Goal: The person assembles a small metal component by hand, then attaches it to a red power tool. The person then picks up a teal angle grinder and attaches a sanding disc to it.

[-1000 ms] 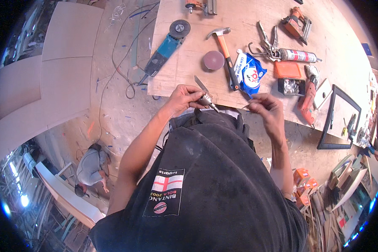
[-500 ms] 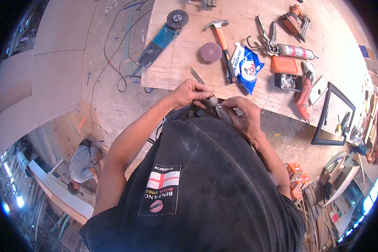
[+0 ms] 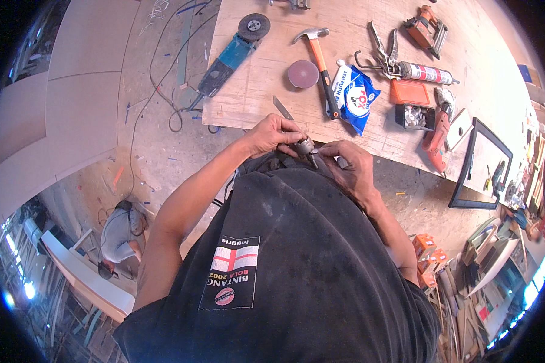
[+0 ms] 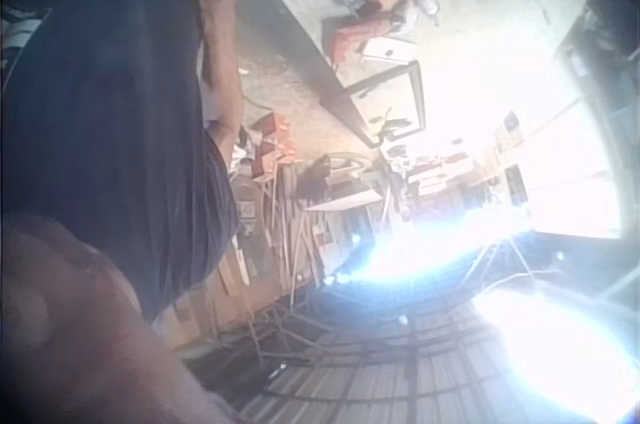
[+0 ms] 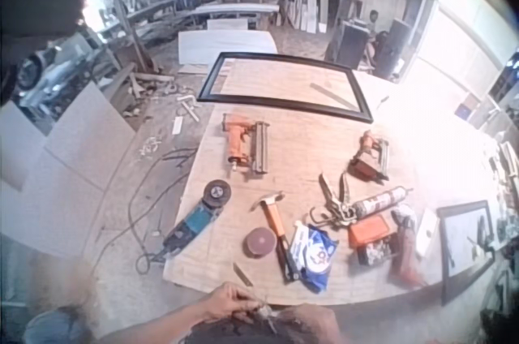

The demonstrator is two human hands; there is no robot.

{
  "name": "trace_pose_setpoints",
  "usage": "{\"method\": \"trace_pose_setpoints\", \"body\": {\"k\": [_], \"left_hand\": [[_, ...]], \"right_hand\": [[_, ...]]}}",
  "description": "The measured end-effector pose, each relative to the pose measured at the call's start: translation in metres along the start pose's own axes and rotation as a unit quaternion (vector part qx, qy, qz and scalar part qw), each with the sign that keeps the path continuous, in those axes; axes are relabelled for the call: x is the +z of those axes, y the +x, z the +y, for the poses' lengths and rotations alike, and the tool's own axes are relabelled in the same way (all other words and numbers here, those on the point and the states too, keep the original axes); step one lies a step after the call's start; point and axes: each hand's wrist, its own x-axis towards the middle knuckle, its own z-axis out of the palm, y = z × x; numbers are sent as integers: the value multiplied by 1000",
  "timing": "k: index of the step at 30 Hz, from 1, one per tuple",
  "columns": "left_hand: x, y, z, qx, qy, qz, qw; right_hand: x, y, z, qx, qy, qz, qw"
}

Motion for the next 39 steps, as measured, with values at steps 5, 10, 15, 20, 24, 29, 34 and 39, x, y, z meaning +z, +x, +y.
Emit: {"method": "trace_pose_setpoints", "body": {"k": [5,10,15,20,24,29,34,39], "left_hand": [[1,2,0,1,4,-4,1000],[2,2,-1,2,3,-2,1000],[1,3,0,-1,11,-3,1000],[4,2,2,-5,24,6,1000],[5,3,2,-12,18,3,1000],[7,3,7,-25,20,0,999],[9,4,9,-38,17,-2,999],[7,6,6,-31,24,-9,999]], "right_hand": [[0,0,3,-9,-2,0,1000],[0,-1,2,5,-6,-5,1000],[-1,1,0,-9,-16,-10,1000],[-2,2,3,-67,-39,-12,997],[-4,2,7,-98,-63,-31,993],[-11,1,8,-133,-79,-71,985],[-19,0,7,-120,-73,-95,986],[-26,8,-2,-93,-91,-126,983]]}}
